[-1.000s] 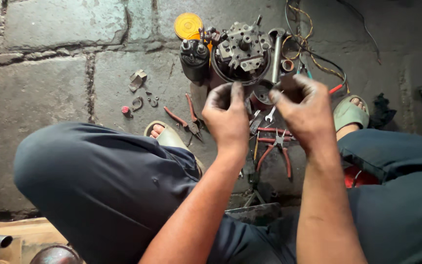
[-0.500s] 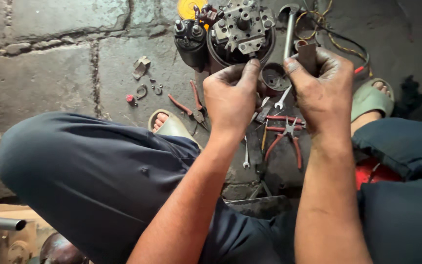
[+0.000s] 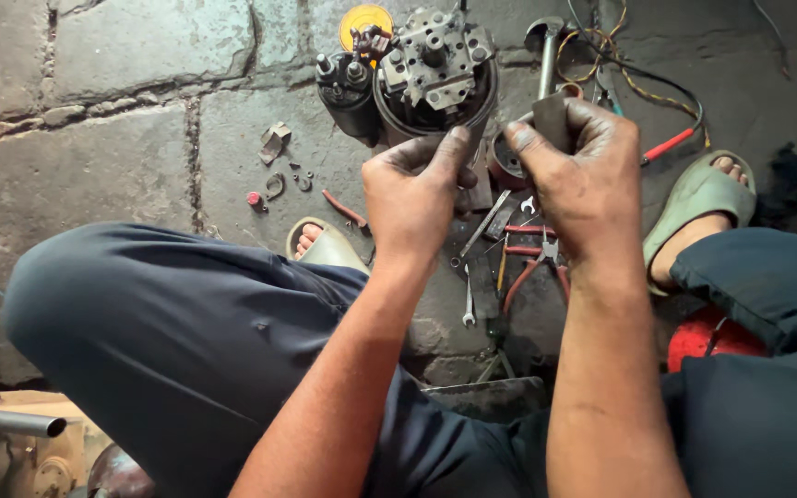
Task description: The person disassembles and repairs a vehicle starter motor by hand and using pliers, removing and reinstalling small metal components and wires.
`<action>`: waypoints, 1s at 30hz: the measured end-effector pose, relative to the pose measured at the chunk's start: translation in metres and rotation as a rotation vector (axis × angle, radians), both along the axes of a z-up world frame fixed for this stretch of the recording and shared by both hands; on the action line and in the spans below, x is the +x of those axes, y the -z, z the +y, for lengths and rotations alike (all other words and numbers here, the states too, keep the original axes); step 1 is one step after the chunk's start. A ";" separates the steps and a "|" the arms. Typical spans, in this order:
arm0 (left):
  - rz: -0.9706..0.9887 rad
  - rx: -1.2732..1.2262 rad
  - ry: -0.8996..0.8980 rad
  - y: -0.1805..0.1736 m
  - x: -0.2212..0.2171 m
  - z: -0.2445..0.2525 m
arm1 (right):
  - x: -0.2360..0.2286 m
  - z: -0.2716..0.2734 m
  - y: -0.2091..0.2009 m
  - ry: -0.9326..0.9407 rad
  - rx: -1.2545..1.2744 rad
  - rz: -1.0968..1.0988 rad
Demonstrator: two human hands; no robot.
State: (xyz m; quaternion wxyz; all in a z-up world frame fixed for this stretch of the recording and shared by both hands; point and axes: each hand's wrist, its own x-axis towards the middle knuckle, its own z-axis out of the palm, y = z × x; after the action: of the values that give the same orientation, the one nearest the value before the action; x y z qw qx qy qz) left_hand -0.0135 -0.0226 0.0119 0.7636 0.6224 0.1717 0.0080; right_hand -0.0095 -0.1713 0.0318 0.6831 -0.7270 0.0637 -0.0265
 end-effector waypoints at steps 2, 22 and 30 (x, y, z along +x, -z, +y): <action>0.001 -0.056 0.021 0.002 0.000 0.001 | 0.000 0.002 -0.002 -0.031 0.010 -0.030; -0.004 -0.115 -0.001 0.019 0.003 0.001 | -0.001 0.024 0.006 -0.096 -0.054 -0.114; 0.169 0.048 0.071 0.014 -0.003 -0.003 | 0.014 0.006 0.053 0.124 0.184 0.010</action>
State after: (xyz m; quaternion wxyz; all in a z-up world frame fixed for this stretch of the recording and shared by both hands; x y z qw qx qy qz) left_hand -0.0164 -0.0252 -0.0017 0.7310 0.6447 0.2132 -0.0677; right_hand 0.0045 -0.1651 -0.0213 0.7436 -0.6561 0.1143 -0.0591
